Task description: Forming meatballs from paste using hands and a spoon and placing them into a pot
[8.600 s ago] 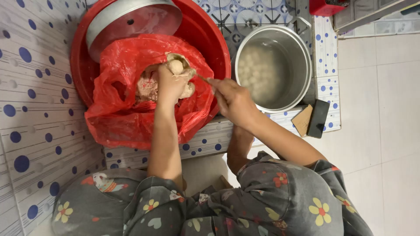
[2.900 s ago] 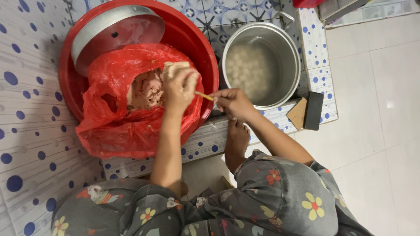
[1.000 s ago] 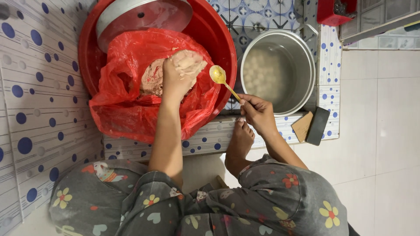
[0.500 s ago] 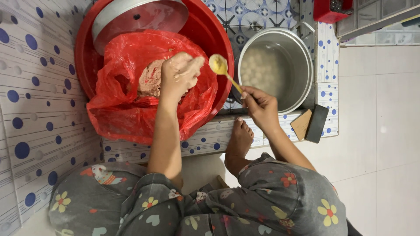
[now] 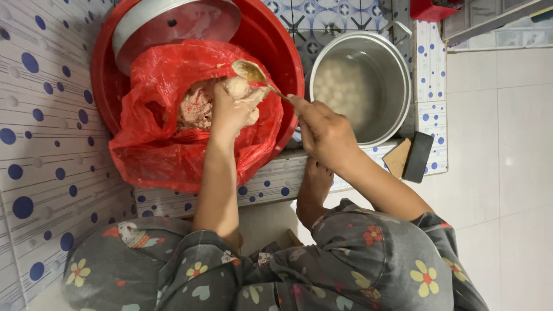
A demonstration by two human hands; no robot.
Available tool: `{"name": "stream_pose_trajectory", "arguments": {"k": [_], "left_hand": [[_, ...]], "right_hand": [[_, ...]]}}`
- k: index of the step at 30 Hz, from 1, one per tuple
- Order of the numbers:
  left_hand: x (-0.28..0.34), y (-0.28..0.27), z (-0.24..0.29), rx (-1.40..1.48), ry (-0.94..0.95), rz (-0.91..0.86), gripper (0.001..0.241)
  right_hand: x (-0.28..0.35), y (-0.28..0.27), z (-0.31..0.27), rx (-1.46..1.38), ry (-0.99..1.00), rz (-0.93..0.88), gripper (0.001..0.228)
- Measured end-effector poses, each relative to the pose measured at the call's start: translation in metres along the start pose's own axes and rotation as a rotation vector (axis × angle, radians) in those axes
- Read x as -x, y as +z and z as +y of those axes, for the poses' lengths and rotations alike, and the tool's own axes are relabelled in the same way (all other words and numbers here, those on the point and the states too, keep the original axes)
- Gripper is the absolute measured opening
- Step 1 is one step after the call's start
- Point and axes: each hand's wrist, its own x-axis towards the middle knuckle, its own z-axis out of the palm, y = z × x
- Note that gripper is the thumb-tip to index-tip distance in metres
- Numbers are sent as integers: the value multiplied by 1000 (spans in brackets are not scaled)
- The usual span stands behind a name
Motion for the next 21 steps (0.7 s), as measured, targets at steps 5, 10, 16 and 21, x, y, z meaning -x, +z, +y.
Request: {"name": "stream_pose_trajectory", "arguments": {"k": [5, 10, 16, 21], "left_hand": [[-10, -8, -42, -254, 35, 83, 19], [-4, -12, -45, -955, -9, 117, 18], [-24, -37, -97, -1196, -82, 46, 17], [-22, -47, -82, -960, 110, 197, 14]], "right_hand": [[10, 16, 8, -172, 138, -70, 29], [32, 36, 39, -664, 717, -234, 26], [46, 8, 56, -1068, 1228, -103, 28], [124, 25, 166, -441, 1004, 119, 17]]}}
